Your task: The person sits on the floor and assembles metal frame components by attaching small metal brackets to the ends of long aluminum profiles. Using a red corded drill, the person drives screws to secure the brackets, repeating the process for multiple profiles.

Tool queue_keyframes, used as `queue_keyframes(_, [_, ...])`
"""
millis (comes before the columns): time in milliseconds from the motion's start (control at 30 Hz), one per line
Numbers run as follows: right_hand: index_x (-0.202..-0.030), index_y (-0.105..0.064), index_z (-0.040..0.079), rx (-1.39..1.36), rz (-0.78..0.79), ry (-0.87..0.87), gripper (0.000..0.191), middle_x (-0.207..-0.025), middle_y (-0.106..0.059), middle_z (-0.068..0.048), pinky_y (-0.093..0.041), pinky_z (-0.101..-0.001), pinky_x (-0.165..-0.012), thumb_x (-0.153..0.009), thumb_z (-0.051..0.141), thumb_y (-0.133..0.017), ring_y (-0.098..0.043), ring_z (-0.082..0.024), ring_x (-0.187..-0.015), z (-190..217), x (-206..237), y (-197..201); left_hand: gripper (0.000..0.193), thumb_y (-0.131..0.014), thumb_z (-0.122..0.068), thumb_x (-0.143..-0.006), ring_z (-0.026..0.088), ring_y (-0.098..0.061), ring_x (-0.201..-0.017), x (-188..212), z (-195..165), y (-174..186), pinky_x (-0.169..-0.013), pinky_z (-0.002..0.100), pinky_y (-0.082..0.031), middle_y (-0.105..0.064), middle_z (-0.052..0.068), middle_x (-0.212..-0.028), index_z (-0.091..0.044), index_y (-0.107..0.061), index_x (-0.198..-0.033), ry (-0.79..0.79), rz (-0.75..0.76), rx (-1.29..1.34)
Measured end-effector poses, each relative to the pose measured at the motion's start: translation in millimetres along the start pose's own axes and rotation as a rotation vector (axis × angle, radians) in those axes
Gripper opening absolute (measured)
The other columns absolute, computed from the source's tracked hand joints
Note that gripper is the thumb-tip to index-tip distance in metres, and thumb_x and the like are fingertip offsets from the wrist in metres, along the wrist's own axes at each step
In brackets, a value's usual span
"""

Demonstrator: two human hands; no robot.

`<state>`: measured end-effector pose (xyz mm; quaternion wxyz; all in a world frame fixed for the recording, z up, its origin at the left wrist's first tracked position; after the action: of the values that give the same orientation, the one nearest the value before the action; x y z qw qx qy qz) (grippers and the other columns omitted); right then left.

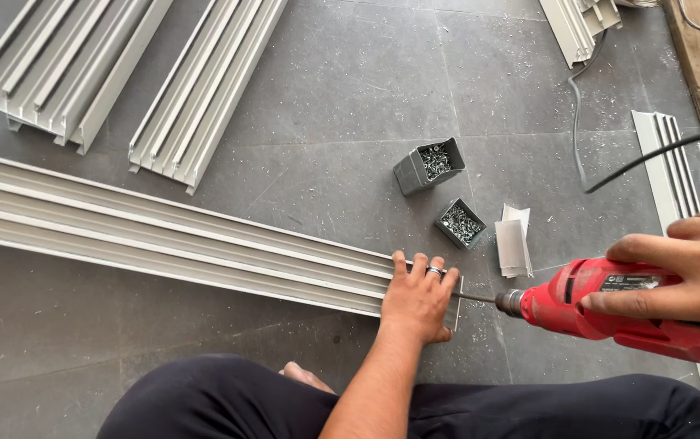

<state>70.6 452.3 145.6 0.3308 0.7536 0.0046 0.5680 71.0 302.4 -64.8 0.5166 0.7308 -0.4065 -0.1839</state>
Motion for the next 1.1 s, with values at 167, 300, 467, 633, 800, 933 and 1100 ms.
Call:
queue_keyframes(167, [-0.150,-0.049,0.062,0.049,-0.098,0.081,0.074,-0.132,-0.064,-0.012,-0.065,-0.0516,-0.065,-0.081,0.041,-0.066,-0.077,-0.029,-0.079,8.8,3.0,15.6,0.112,-0.086,-0.065,-0.064,0.032,-0.034,-0.144,-1.7,-1.8,-1.4,-0.117,0.065,-0.018,-0.042,0.007,-0.156,-0.023,-0.038,-0.156,0.006,0.038,0.014])
queue_keyframes(300, [-0.147,-0.054,0.062,0.125,-0.168,0.143,0.073,-0.127,-0.069,-0.015,-0.066,-0.0519,-0.061,-0.078,0.041,-0.068,-0.077,-0.029,-0.073,12.3,-0.1,16.3,0.117,-0.085,-0.068,-0.064,0.031,-0.031,-0.144,-0.2,-3.2,-5.4,-0.116,0.065,-0.016,-0.037,0.006,-0.159,-0.022,-0.032,-0.157,0.001,0.055,-0.017])
queue_keyframes(467, [-0.148,-0.055,0.058,0.159,-0.238,0.186,0.070,-0.125,-0.070,-0.018,-0.065,-0.0509,-0.060,-0.079,0.048,-0.066,-0.076,-0.029,-0.071,18.7,1.0,21.5,0.116,-0.085,-0.068,-0.066,0.031,-0.031,-0.145,-0.2,-4.8,-6.3,-0.117,0.065,-0.016,-0.036,0.007,-0.160,-0.024,-0.031,-0.158,0.003,0.081,-0.027])
queue_keyframes(633, [-0.155,-0.044,0.052,0.217,-0.040,0.237,0.071,-0.136,-0.061,-0.023,-0.064,-0.0568,-0.070,-0.086,0.044,-0.060,-0.076,-0.037,-0.086,21.6,0.5,23.1,0.116,-0.085,-0.067,-0.067,0.032,-0.029,-0.146,-2.2,-5.2,-3.2,-0.117,0.065,-0.015,-0.036,0.007,-0.160,-0.024,-0.030,-0.158,0.011,0.101,-0.013])
queue_keyframes(800, [-0.159,-0.036,0.044,0.264,0.105,0.309,0.068,-0.140,-0.051,-0.030,-0.061,-0.0656,-0.076,-0.094,0.055,-0.052,-0.073,-0.046,-0.095,32.6,-3.3,31.7,0.116,-0.084,-0.068,-0.066,0.032,-0.028,-0.146,0.3,-6.5,-5.3,-0.117,0.066,-0.014,-0.035,0.007,-0.160,-0.025,-0.028,-0.158,0.018,0.111,-0.018])
queue_keyframes(933, [-0.151,-0.042,0.024,0.379,0.053,0.556,0.067,-0.134,-0.052,-0.035,-0.058,-0.0795,-0.074,-0.088,0.038,-0.059,-0.071,-0.058,-0.081,61.4,-2.4,51.5,0.116,-0.085,-0.067,-0.065,0.031,-0.028,-0.147,-0.7,-5.7,-5.4,-0.117,0.065,-0.013,-0.034,0.006,-0.160,-0.026,-0.029,-0.158,0.016,0.086,-0.008])
queue_keyframes(1100, [-0.161,-0.027,0.036,0.257,0.362,0.339,0.064,-0.145,-0.043,-0.028,-0.053,-0.0662,-0.088,-0.103,0.045,-0.053,-0.067,-0.050,-0.106,24.2,-11.4,56.8,0.115,-0.085,-0.066,-0.064,0.031,-0.028,-0.149,1.0,-2.9,-3.3,-0.118,0.065,-0.013,-0.035,0.007,-0.161,-0.026,-0.031,-0.158,0.026,0.071,0.015])
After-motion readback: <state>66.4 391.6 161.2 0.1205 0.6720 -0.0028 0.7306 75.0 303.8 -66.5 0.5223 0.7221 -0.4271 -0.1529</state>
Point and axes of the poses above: each hand's wrist, its own x-axis away from the middle knuckle, its own y-axis out of the back of the hand, z = x × y, the point moved 8 cm from there along -x, towards the middle knuckle
